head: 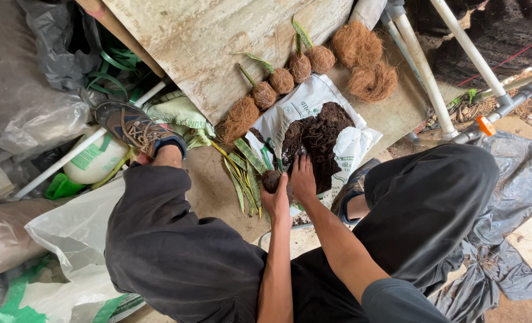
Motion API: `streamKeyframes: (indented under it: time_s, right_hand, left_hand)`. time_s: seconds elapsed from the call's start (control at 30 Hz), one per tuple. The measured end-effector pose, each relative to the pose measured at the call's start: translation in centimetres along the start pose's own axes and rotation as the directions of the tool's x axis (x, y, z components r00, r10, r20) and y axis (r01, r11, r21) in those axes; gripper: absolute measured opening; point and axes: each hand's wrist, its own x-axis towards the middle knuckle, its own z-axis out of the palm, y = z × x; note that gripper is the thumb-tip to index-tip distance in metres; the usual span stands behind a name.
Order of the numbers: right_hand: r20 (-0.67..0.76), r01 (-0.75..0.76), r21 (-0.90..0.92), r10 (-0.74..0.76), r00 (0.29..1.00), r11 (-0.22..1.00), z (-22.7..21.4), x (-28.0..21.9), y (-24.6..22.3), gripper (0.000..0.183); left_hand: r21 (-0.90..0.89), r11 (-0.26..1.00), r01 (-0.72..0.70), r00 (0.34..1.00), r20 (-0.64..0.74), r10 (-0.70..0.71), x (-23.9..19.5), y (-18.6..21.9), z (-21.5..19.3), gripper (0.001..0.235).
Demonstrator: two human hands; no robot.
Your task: The person sits on the ground and wraps a small plant with a sprout in a fibrous material. They hold the plant, pack soil around its base, and then wrap the fibrous material around the root ball, securing it by hand.
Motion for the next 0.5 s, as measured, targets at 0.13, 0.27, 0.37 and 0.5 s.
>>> streamKeyframes:
  time_s: [0.13,0.27,0.37,0.5]
  right_hand:
    - [-0.100,0.078,0.066,-0.071,0.992,0.995,-1.2,-1.6,0.2,0.085]
    - [-0.146,0.138,0.134,-0.118,0.982,0.981,-1.7,-3.0,0.3,0.063]
    - [-0.036,0.162,0.087,-0.160,0.986,0.983,-1.2,-2.9,-0.2,0.073]
    - [0.064,0.218,0.095,-0.225,0.972,0.971,0.6,-0.6,-0.5,0.084]
  left_hand:
    - [0.001,1.000,0.001,1.000,-0.015,-0.001,0.3,-0.2,0.1,0.046]
    - [-0.043,0.999,-0.019,1.000,-0.007,0.019,0.4,-0.4,0.0,0.046]
    - [-0.073,0.997,-0.030,1.000,0.006,0.030,0.5,-0.6,-0.1,0.046]
    - [-0.089,0.996,-0.013,1.000,0.011,0.014,0.6,-0.5,-0.3,0.047]
